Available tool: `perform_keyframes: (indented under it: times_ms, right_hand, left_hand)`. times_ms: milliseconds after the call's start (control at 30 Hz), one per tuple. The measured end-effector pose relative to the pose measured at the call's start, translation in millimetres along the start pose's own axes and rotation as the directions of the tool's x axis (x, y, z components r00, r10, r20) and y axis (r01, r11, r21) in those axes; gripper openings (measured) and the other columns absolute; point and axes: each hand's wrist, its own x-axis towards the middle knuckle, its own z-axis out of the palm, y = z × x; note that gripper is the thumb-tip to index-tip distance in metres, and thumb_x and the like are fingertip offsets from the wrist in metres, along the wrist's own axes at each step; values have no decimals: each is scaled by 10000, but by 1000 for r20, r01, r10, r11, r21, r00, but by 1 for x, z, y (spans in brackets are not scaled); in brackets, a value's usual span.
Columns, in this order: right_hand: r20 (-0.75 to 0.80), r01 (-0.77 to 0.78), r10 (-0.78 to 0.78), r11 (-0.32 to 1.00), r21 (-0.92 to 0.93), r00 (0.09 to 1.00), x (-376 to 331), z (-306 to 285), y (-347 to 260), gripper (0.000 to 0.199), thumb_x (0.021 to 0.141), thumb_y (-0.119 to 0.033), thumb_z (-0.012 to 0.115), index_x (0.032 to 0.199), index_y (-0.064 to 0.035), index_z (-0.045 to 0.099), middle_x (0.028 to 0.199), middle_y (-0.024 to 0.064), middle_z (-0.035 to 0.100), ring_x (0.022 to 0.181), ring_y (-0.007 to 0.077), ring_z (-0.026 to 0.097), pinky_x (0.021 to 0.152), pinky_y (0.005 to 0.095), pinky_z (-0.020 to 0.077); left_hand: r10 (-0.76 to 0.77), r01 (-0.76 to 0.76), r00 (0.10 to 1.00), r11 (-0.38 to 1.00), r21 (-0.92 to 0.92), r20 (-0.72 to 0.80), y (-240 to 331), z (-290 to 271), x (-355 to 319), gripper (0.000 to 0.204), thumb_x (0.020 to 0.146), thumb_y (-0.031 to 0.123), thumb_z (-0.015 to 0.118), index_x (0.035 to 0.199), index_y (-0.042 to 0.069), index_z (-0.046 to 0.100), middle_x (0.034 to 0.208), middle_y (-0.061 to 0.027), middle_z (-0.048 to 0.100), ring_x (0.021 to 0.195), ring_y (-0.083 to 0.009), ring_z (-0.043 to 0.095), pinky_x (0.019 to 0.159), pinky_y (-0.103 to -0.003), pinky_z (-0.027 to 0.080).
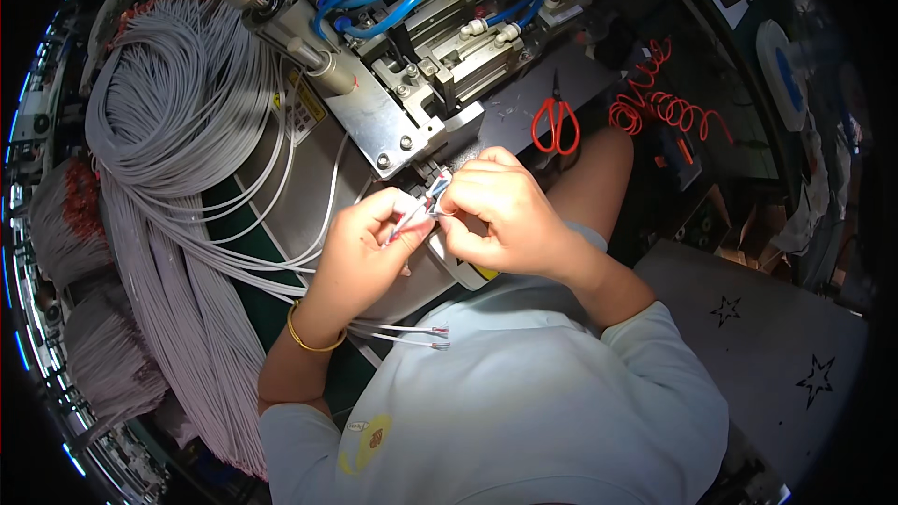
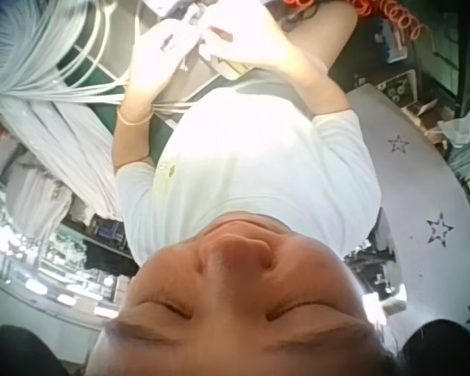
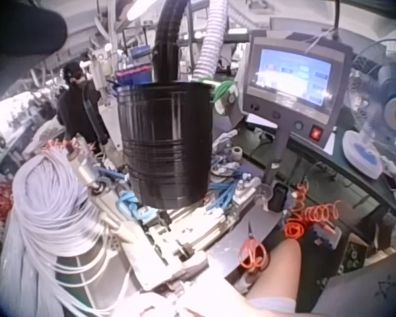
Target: The person holds a bundle of cables, separates and aligns the individual wires by hand, and inserts the wire ends into a machine.
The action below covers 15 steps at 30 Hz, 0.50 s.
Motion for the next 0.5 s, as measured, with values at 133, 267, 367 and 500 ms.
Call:
perform_keyframes:
  times_ms: [133, 267, 367, 500]
  right_hand:
    - [-72, -11, 13, 1000, 27, 997, 4, 0, 3, 77, 769, -49, 632, 820, -22, 581, 780, 111, 571, 674, 259, 550, 679, 359, 404]
    - [-87, 47, -42, 997, 56, 995, 7, 4, 1, 70, 842, -70, 600, 845, -11, 562, 779, 108, 566, 721, 256, 553, 675, 358, 407]
    - [-116, -17, 29, 994, 106, 993, 3, 4, 4, 95, 889, -89, 579, 857, -4, 553, 775, 109, 562, 731, 256, 552, 677, 354, 414]
    - [-161, -216, 247, 958, 187, 956, -6, 9, 22, 141, 931, -119, 557, 859, 1, 549, 756, 120, 560, 709, 278, 554, 668, 365, 424]
  left_hand:
    - [-34, 34, 999, 983, -181, 2, 6, -5, -1, 94, 888, 85, 660, 902, 5, 614, 740, 9, 587, 648, -26, 515, 575, -217, 425]
    - [105, -107, 994, 979, -171, -20, 1, 0, 2, 106, 884, 83, 662, 923, -5, 616, 721, -5, 589, 653, -38, 510, 565, -239, 423]
    - [204, -198, 977, 975, 99, -58, -1, -1, 4, 132, 875, 79, 668, 949, -16, 614, 728, -37, 594, 621, -65, 495, 549, -247, 413]
    - [192, -146, 974, 940, 308, -124, -13, -4, 6, 87, 881, 55, 649, 934, -7, 620, 731, -20, 602, 578, -59, 507, 519, -233, 398]
